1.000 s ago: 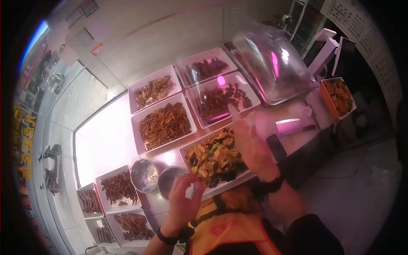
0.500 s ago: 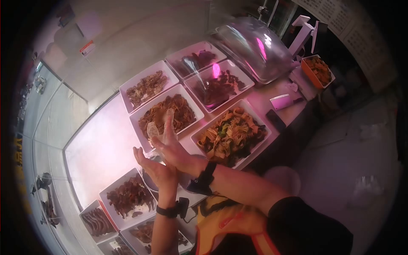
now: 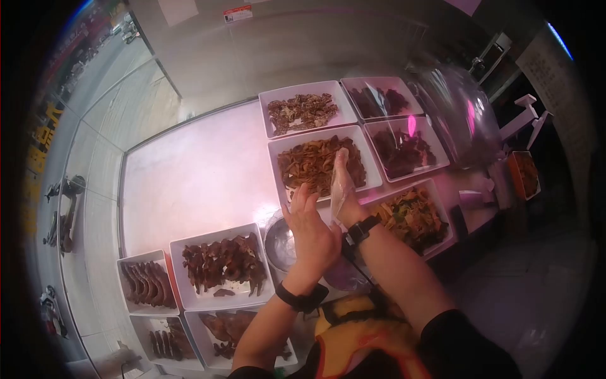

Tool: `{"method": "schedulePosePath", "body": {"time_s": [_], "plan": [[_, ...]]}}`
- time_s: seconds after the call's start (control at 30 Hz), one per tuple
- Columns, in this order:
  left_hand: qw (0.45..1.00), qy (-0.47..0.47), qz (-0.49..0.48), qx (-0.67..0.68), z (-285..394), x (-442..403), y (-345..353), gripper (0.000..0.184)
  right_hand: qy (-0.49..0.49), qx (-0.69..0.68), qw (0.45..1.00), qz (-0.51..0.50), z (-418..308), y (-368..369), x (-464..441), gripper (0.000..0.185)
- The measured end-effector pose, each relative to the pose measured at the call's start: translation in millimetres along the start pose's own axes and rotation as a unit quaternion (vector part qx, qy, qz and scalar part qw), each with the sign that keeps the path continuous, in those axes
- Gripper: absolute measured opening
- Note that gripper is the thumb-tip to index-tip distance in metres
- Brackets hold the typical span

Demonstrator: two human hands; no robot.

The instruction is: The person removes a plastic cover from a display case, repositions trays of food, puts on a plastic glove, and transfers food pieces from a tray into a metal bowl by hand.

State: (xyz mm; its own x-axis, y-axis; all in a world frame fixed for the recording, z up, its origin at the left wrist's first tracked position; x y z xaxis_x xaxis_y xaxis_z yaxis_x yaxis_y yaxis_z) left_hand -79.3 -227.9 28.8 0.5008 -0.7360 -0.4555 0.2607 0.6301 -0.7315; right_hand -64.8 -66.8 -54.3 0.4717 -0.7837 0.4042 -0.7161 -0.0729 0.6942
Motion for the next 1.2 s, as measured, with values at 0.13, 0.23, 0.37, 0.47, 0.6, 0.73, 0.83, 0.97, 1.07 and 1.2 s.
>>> {"method": "schedulePosePath", "body": {"time_s": [0.13, 0.23, 0.37, 0.47, 0.6, 0.73, 0.83, 0.97, 1.07, 1.2], "plan": [[0.94, -0.248, -0.084, 0.218, -53.3, 55.0, -5.3, 0.046, -0.085, 0.243, 0.966, -0.014, -53.6, -33.7, -39.0, 0.069], [0.802, -0.444, -0.194, 0.349, -106.7, 167.2, 30.6, 0.028, -0.068, 0.428, 0.901, -0.025, -62.2, -59.0, -90.9, 0.065], [0.65, -0.606, -0.235, 0.394, -120.3, 243.3, 37.8, 0.02, -0.048, 0.761, 0.642, -0.076, -38.7, -60.8, -134.6, 0.087], [0.578, -0.674, -0.16, 0.432, -119.3, 243.9, 41.1, 0.023, 0.032, 0.87, 0.491, -0.033, -7.5, -48.7, -140.6, 0.103], [0.555, -0.688, -0.085, 0.459, -134.8, 236.7, 59.0, 0.031, -0.031, 0.863, 0.505, -0.006, 5.4, -54.0, -155.7, 0.088], [0.536, -0.693, -0.07, 0.476, -144.5, 227.1, 73.0, 0.034, -0.118, 0.803, 0.581, -0.05, -8.9, -75.3, -175.9, 0.04], [0.517, -0.681, -0.041, 0.516, -136.2, 227.6, 76.2, 0.037, -0.158, 0.702, 0.688, -0.093, -27.2, -95.7, -212.5, 0.043], [0.633, -0.597, -0.269, 0.413, -115.4, 243.6, 99.6, 0.035, -0.12, 0.624, 0.767, -0.093, -68.6, -35.2, -173.5, 0.042], [0.733, -0.465, -0.392, 0.303, -97.1, 236.1, 111.1, 0.037, -0.087, 0.565, 0.816, -0.089, -82.9, -12.8, -154.0, 0.044], [0.789, -0.423, -0.351, 0.274, -93.1, 230.1, 117.9, 0.027, -0.092, 0.525, 0.843, -0.075, -94.4, -0.9, -142.4, 0.041]]}}
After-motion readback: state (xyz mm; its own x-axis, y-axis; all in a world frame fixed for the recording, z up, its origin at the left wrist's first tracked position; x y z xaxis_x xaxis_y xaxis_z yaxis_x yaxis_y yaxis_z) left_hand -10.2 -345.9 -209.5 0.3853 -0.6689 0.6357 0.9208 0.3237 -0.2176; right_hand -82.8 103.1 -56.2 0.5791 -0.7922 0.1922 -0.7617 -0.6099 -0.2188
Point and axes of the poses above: each hand's wrist, its own x-axis away from the middle knuckle, its own y-axis out of the palm, z = x × y, the point moved 7 cm from there along -x, towards the middle knuckle, and after that the axes turned 10 degrees about -x, right-handed, at the moved point
